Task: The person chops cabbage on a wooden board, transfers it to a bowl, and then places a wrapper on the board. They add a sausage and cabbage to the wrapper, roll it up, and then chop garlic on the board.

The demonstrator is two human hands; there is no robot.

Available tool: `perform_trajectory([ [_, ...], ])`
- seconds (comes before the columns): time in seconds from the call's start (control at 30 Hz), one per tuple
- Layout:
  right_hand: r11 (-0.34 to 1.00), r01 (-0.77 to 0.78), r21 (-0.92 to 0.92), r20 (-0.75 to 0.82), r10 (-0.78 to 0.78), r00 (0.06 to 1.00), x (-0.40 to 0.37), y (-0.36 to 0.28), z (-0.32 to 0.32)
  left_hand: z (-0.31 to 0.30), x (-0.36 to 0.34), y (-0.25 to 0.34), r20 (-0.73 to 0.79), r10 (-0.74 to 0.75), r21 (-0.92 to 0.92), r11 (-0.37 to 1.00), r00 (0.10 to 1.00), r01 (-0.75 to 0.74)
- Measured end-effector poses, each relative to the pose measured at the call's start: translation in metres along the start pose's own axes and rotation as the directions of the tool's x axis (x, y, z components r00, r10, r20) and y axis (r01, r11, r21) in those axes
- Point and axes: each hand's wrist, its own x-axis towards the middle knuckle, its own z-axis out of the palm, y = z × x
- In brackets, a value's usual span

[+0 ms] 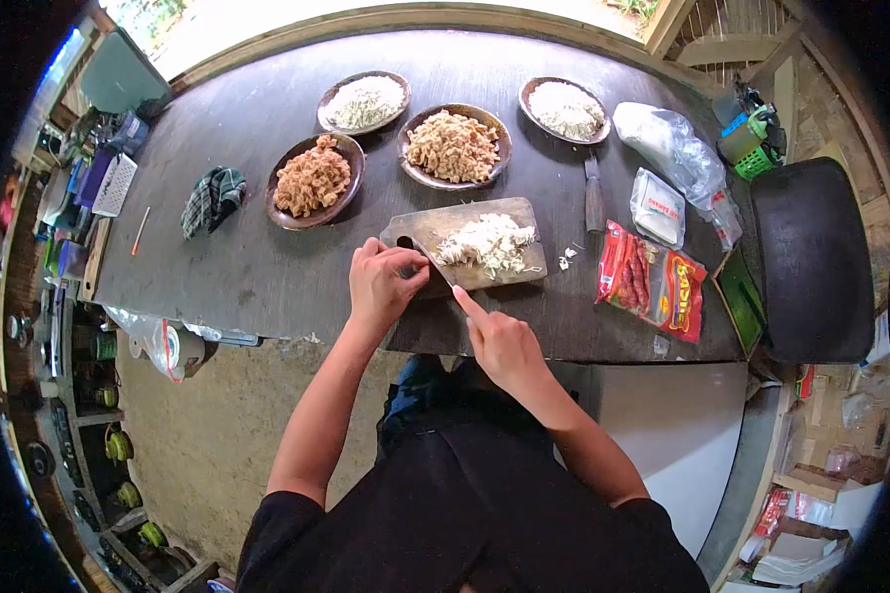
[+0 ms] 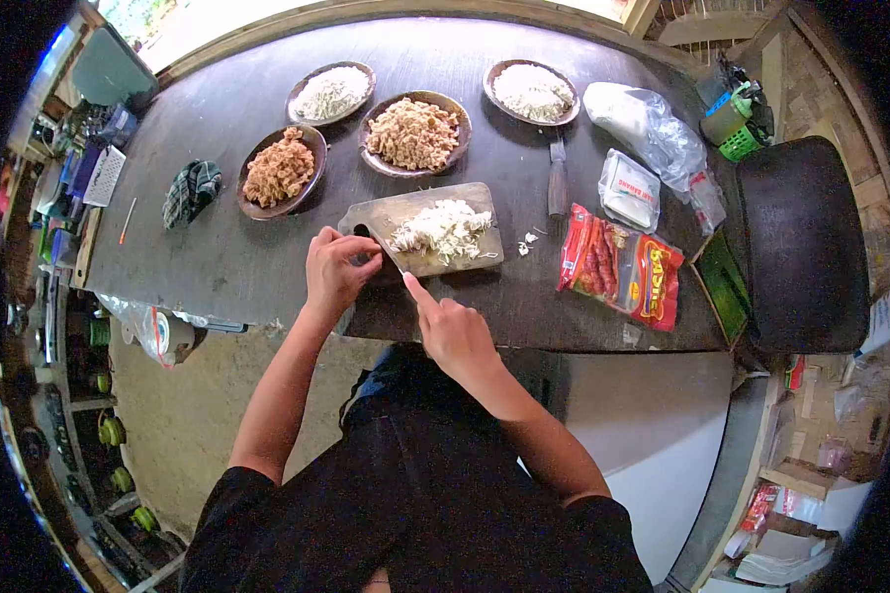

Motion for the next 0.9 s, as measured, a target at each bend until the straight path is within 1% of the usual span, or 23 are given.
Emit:
perform_trajectory([
  [0.1, 0.999, -0.009, -0.048, 0.032, 0.01, 0.999, 0.006, -0.001, 0.002, -0.002, 0.0, 0.002, -0.007, 0.002, 0.016, 1.0, 1.0, -0.002],
  [0.2, 1.0, -0.002, 0.004, 0.003, 0.002, 1.0, 0.005, 0.008, 0.006, -0.002, 0.0, 0.002, -0.025, 0.012, 0.015, 1.0, 1.0, -0.011],
  [0.27, 0.999, -0.011, 0.036, -0.02, 0.012, 1.0, 0.0, 0.01, 0.005, 0.0, 0.0, 0.001, -0.037, 0.031, -0.02, 0.999, 0.999, -0.032],
  [0.4, 0.998, -0.044, 0.039, -0.001, 0.044, 0.999, -0.003, 0.005, -0.007, -0.002, 0.0, 0.002, -0.021, 0.007, -0.041, 0.999, 1.0, -0.008],
  [0.47, 0.995, 0.008, 0.095, -0.007, -0.007, 1.0, -0.005, 0.001, -0.008, -0.001, 0.0, -0.002, 0.023, 0.012, 0.0, 1.0, 1.0, -0.012],
  [0.7, 0.993, 0.032, 0.118, -0.001, -0.032, 0.999, -0.002, 0.005, 0.0, -0.001, 0.0, -0.002, 0.005, 0.007, -0.03, 1.0, 1.0, -0.007],
  [0.77, 1.0, -0.007, 0.025, 0.036, 0.007, 0.999, 0.001, 0.001, 0.0, -0.001, 0.0, -0.001, -0.009, 0.009, -0.03, 1.0, 1.0, -0.009],
  [0.9, 1.0, 0.002, -0.021, 0.028, -0.001, 1.0, 0.006, 0.004, 0.006, -0.002, 0.0, -0.001, -0.005, -0.009, -0.012, 1.0, 1.0, 0.009],
])
